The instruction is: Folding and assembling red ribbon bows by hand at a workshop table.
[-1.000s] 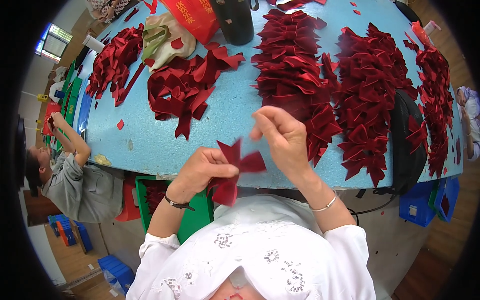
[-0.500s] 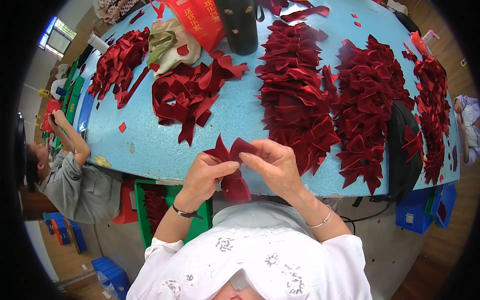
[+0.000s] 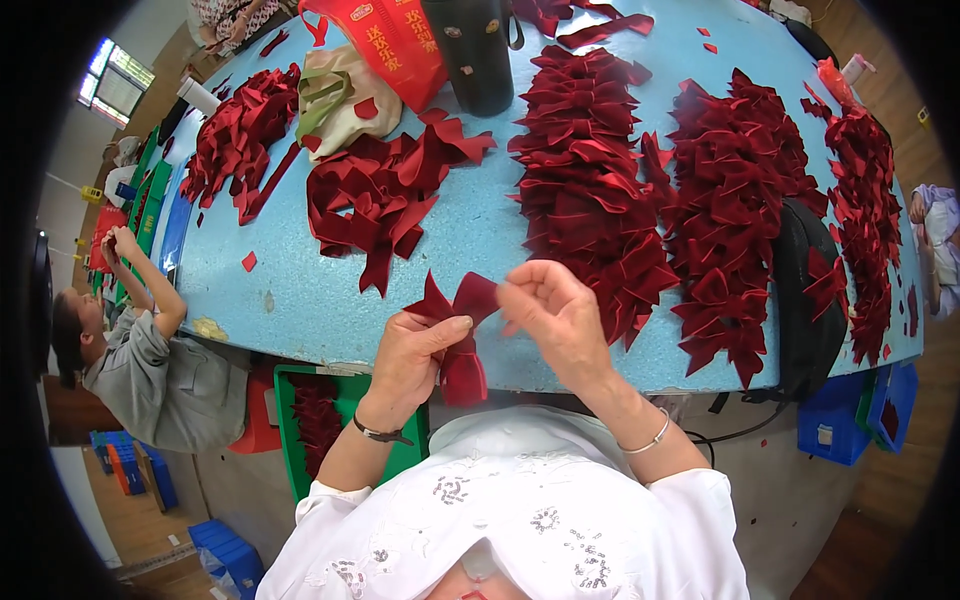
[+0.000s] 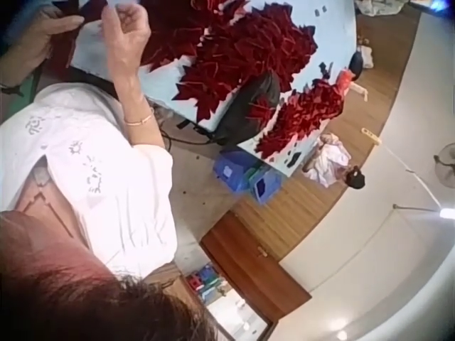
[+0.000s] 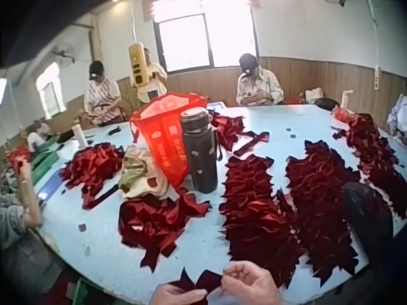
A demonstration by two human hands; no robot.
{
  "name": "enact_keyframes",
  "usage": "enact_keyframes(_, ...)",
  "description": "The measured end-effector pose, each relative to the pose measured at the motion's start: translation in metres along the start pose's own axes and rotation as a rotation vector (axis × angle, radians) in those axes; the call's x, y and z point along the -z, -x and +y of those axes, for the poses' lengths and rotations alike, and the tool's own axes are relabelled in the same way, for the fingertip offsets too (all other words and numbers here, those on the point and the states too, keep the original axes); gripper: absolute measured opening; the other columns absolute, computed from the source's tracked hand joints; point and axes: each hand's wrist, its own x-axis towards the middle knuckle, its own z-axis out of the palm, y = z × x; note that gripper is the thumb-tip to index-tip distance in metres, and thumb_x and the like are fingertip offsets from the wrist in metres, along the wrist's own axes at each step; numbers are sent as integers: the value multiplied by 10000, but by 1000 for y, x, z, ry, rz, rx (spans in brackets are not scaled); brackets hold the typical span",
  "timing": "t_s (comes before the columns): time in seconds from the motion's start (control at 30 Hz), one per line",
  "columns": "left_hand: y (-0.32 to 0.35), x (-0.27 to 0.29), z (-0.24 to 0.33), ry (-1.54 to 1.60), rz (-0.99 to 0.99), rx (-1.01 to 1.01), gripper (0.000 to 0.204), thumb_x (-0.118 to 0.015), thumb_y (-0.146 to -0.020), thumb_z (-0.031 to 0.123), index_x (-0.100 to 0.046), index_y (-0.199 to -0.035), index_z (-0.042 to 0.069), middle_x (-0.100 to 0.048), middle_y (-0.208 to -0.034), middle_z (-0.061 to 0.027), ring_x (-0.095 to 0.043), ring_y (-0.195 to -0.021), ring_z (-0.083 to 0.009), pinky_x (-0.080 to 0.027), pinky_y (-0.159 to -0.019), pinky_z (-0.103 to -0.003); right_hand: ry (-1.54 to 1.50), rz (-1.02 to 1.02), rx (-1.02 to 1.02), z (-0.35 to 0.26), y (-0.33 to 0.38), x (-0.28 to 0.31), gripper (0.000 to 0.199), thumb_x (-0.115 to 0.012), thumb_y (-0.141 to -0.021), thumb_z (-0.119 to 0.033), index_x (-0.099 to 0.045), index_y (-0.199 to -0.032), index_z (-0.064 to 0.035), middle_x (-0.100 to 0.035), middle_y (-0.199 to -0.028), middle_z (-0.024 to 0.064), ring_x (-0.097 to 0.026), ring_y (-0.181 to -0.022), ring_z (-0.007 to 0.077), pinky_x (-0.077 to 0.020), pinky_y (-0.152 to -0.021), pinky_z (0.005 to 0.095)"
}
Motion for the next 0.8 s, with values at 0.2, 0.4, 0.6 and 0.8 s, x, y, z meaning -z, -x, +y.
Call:
enact_keyframes(0.2,2,-15,0,-26,-77,-21,175,-724,-802,76,-670,-926,-35,-678,-831,-67,-605,-707,-97,-477,-660,-236,112,-153,48,17,0,3,122,-679,-856,-71,-666,-922,31,-629,-775,40,-591,-697,88,-487,-590,238)
enact_keyframes(0.4,3,-17,7,15,-76,25,141,-736,-780,53,-675,-883,-22,-678,-807,-77,-611,-689,-103,-485,-642,-236,266,-80,51,20,-5,3,114,-666,-857,-74,-683,-925,16,-625,-738,15,-567,-666,68,-469,-568,209)
enact_keyframes(0.6,0,-5,1,-31,-97,40,275,-712,-818,95,-626,-1034,-53,-668,-902,-75,-600,-774,-101,-481,-710,-242,108,-2,-8,13,-17,9,154,-644,-888,-108,-674,-951,29,-626,-717,17,-569,-634,61,-462,-547,201)
enact_keyframes(0.8,-1,-11,1,18,-87,-71,263,-711,-819,88,-625,-1025,-50,-670,-908,-69,-601,-776,-99,-481,-712,-242,215,10,71,13,-10,-4,137,-624,-896,-92,-663,-947,29,-624,-707,14,-548,-580,52,-465,-542,201)
